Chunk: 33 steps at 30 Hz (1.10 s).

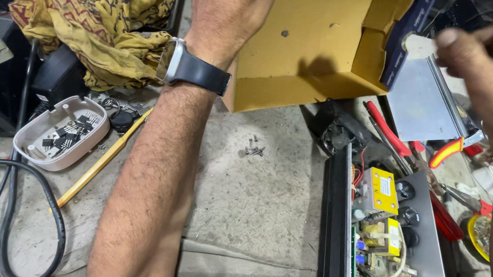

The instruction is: The person disassembles a power supply unit, removes the casing, and uses a screwdriver and soldering iron to adjust internal components. They reassemble the unit and inspect the fan and connectors.

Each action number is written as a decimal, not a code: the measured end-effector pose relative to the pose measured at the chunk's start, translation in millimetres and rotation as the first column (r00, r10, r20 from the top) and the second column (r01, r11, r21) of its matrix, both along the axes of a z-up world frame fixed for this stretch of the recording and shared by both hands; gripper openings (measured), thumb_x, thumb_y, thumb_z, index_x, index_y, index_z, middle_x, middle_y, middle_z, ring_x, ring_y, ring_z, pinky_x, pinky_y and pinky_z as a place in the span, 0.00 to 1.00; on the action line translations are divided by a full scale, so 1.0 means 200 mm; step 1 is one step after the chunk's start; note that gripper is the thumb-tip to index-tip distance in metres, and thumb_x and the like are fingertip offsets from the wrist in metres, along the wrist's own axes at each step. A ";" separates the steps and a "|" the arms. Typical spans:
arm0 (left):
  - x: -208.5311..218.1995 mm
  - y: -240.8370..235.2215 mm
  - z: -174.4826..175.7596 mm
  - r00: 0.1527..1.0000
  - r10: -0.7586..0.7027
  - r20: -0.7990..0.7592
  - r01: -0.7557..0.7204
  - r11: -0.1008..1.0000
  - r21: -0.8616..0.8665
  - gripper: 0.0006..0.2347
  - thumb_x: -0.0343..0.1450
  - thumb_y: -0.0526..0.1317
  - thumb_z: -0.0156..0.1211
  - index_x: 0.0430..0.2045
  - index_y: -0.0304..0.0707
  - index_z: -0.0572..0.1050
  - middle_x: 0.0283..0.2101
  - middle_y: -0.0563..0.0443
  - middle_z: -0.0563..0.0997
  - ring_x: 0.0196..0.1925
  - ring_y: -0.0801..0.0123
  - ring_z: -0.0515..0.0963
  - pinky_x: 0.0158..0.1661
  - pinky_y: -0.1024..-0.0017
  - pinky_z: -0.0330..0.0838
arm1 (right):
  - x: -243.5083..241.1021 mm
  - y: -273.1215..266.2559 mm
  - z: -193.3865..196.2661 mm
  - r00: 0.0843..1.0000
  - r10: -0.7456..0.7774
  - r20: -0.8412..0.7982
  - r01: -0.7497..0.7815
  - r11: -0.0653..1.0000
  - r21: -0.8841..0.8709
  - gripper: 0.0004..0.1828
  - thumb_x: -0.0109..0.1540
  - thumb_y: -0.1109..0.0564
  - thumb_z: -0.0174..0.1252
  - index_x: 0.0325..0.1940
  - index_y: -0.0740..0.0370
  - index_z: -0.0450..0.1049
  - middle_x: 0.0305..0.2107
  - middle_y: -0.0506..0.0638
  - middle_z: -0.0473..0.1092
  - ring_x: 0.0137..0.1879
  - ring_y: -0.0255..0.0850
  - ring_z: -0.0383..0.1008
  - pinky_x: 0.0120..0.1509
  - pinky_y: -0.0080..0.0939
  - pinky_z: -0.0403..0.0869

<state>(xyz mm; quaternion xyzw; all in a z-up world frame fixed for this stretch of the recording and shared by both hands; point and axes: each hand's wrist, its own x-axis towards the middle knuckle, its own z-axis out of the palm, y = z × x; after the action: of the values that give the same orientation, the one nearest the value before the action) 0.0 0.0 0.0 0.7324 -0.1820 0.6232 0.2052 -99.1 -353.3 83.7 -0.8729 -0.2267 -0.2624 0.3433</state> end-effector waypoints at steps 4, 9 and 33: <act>0.01 0.05 -0.04 0.986 -0.021 -0.163 0.017 1.000 -0.025 0.03 0.74 0.29 0.55 0.39 0.33 0.73 0.35 0.37 0.75 0.40 0.42 0.75 0.41 0.49 0.68 | 0.31 -0.19 -0.10 0.998 0.046 -0.039 -0.035 0.971 0.236 0.08 0.68 0.63 0.59 0.50 0.68 0.70 0.42 0.53 0.77 0.45 0.37 0.82 0.45 0.34 0.81; -0.02 0.01 -0.04 0.996 0.021 -0.085 -0.031 0.992 -0.123 0.12 0.67 0.25 0.52 0.45 0.27 0.70 0.39 0.31 0.76 0.41 0.36 0.77 0.41 0.48 0.71 | 0.56 -0.26 -0.23 0.926 0.024 -0.376 0.099 0.948 0.304 0.23 0.63 0.68 0.56 0.63 0.60 0.65 0.51 0.53 0.75 0.49 0.41 0.81 0.43 0.43 0.82; -0.19 0.30 -0.04 0.081 -0.553 -0.829 0.247 0.817 -0.521 0.31 0.63 0.46 0.72 0.60 0.34 0.69 0.57 0.33 0.75 0.57 0.47 0.74 0.34 0.44 0.79 | 0.57 0.04 -0.42 0.867 0.009 0.497 0.352 0.695 -0.627 0.37 0.56 0.48 0.67 0.62 0.74 0.69 0.43 0.68 0.71 0.46 0.62 0.73 0.41 0.60 0.73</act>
<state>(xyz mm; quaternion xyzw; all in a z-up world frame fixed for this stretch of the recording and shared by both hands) -37.5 60.0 -7.9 0.8410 -0.1302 -0.0360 0.5239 14.7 -345.8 0.0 -0.8653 -0.2985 -0.3890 -0.1043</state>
